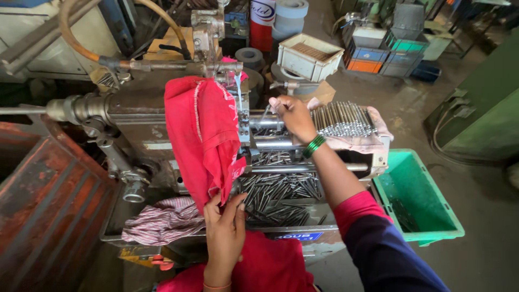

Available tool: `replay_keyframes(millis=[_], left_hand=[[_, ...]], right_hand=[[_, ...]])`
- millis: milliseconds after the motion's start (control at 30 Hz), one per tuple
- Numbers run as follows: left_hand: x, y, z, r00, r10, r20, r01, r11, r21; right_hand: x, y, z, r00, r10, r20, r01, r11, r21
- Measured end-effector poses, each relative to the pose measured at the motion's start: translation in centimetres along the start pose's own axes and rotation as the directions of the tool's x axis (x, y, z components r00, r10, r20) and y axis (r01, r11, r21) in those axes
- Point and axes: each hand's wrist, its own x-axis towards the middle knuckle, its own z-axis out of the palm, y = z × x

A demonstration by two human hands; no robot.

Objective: The person operates a manual metal-forming machine in a workshop. They repeatedly pick metal rods from a tray, insert them into the machine, pull a lever to activate the forming cycle, and then remove the finished parts, placing them into a green plastic bin.

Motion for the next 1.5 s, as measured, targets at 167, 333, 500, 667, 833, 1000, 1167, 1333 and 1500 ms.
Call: replay_keyframes(millis=[167,333,500,667,833,1000,1167,1333,1500], left_hand=[[-0.1,0.1,0.0,1.000,-0.019,0.013,0.019,1.000,0.019],[-0.1,0.3,-0.1,1.000,-0.019,0.017,0.019,1.000,0.022],[-0.1,0.2,-0.3,1.000,0.000,0.014,-0.001,1.000,0.012],[0.1,0.0,-0.3,1.000,0.002,0.007,-0.002,1.000,0.000],[0.0,-0.1,-0.1,1.000,0.003,0.002,-0.003,1.000,0.003],[-0.1,-0.1,0.0,1.000,-0.024,0.015,0.024,1.000,-0.001],[0.0,-0.1,-0.1,0.999,-0.030,0.026,0.030,0.999,0.015],[-0.1,-0.3,-0.3,1.000,0.026,-0.007,-0.025,0.999,0.020],[-0.3,-0.4,-0.2,1.000,-0.007,0.013,0.006,1.000,0.004]], right_hand=[[0.1,-0.8,3.2,0.960,0.269,-0.083,-0.152,0.743,0.652],[-0.7,-1.3,6.4,0.935,0.353,-0.012,-0.148,0.423,0.894],[-1.1,-1.1,7.4,0.928,0.373,-0.004,-0.136,0.349,0.927],[-0.9,-0.9,7.3,0.926,0.378,0.004,-0.147,0.351,0.925],[-1.1,-1.0,7.3,0.933,0.360,-0.005,-0.128,0.343,0.930],[-1.3,-0.5,8.1,0.938,0.345,0.010,-0.142,0.360,0.922],[-1.2,0.0,9.5,0.948,0.317,-0.012,-0.145,0.469,0.871],[-3.2,-1.0,8.7,0.965,0.236,-0.113,-0.098,0.726,0.680],[-3.3,-3.5,8.4,0.995,0.093,-0.027,-0.073,0.910,0.409]])
